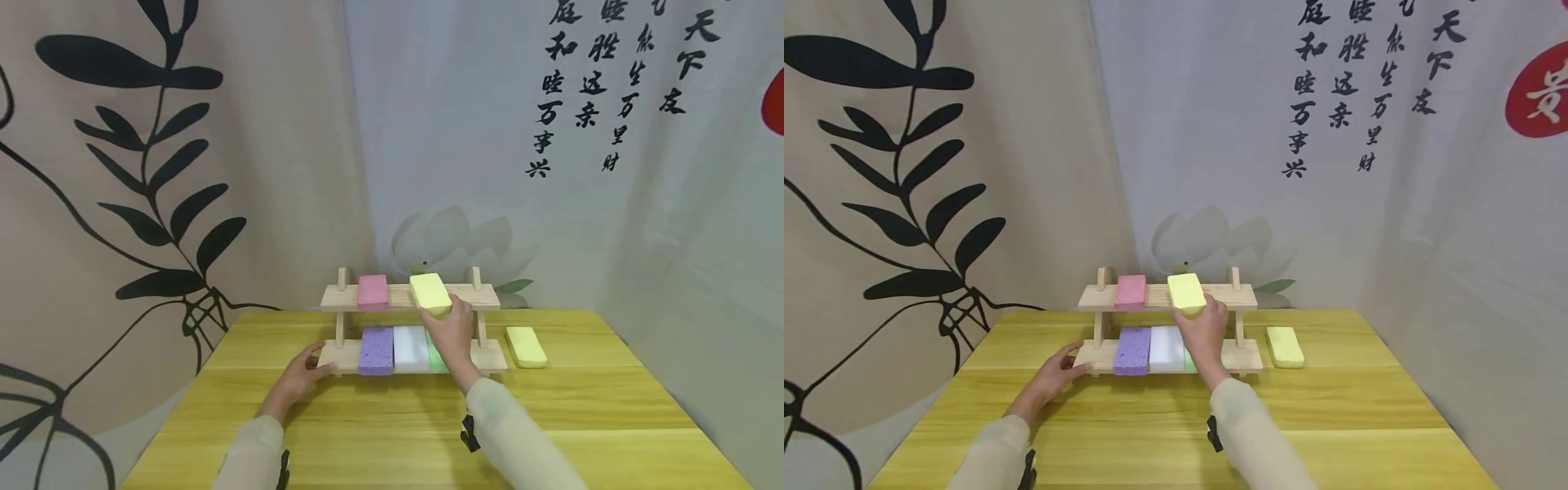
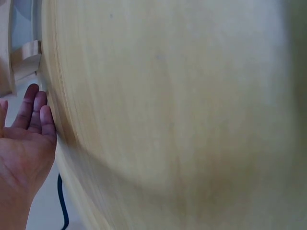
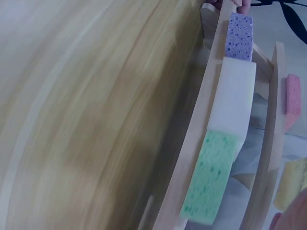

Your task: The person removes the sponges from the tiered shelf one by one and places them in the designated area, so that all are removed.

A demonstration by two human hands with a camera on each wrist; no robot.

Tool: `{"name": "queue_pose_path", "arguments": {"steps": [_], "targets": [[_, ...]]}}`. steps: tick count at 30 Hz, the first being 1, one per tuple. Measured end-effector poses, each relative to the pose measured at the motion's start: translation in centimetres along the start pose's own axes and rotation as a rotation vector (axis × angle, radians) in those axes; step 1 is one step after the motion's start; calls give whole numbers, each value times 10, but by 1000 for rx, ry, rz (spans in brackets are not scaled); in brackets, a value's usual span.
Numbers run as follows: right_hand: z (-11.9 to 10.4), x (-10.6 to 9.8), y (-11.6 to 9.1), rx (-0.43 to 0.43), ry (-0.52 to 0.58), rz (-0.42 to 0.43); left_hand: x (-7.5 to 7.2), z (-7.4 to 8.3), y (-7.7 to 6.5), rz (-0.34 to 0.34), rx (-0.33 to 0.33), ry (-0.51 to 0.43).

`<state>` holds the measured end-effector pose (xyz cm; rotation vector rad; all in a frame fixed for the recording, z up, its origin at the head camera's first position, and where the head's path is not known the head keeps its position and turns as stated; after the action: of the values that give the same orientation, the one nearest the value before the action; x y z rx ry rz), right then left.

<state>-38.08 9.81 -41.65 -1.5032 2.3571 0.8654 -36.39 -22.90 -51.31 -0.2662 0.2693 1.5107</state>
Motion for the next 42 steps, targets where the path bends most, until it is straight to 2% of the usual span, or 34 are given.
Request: {"name": "queue_pose_path", "arguments": {"steps": [8,15,19,24,31,36,42], "targets": [[12,-27,0,-8,17,-1,-1,1,-1,-2,-8,2],[27,-63,4,-2,47,-35,1,0,2,0,-16,3],[38,-88,8,-21,4,4,1,1,3,-5,-11,12],[48,-112,11,-28,1,43,0,-1,2,0,-16,15],[67,-143,15,18,0,103,0,-3,0,-7,-23,-4],[83,-158,20,50,-23,124,1,-3,0,-1,-17,4],[100,-167,23,78,-22,140,0,-3,1,10,-22,14]]}}
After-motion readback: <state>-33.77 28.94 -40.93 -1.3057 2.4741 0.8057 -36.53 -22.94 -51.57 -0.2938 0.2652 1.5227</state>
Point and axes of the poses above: each hand's wrist, its own y-axis towards the middle knuckle, its own x-axis out of the palm, z = x × y, the point moved 3 cm from there along y, towards the middle knuckle, and after that the axes turned 7 degrees about -y, right-handed, at the moved point
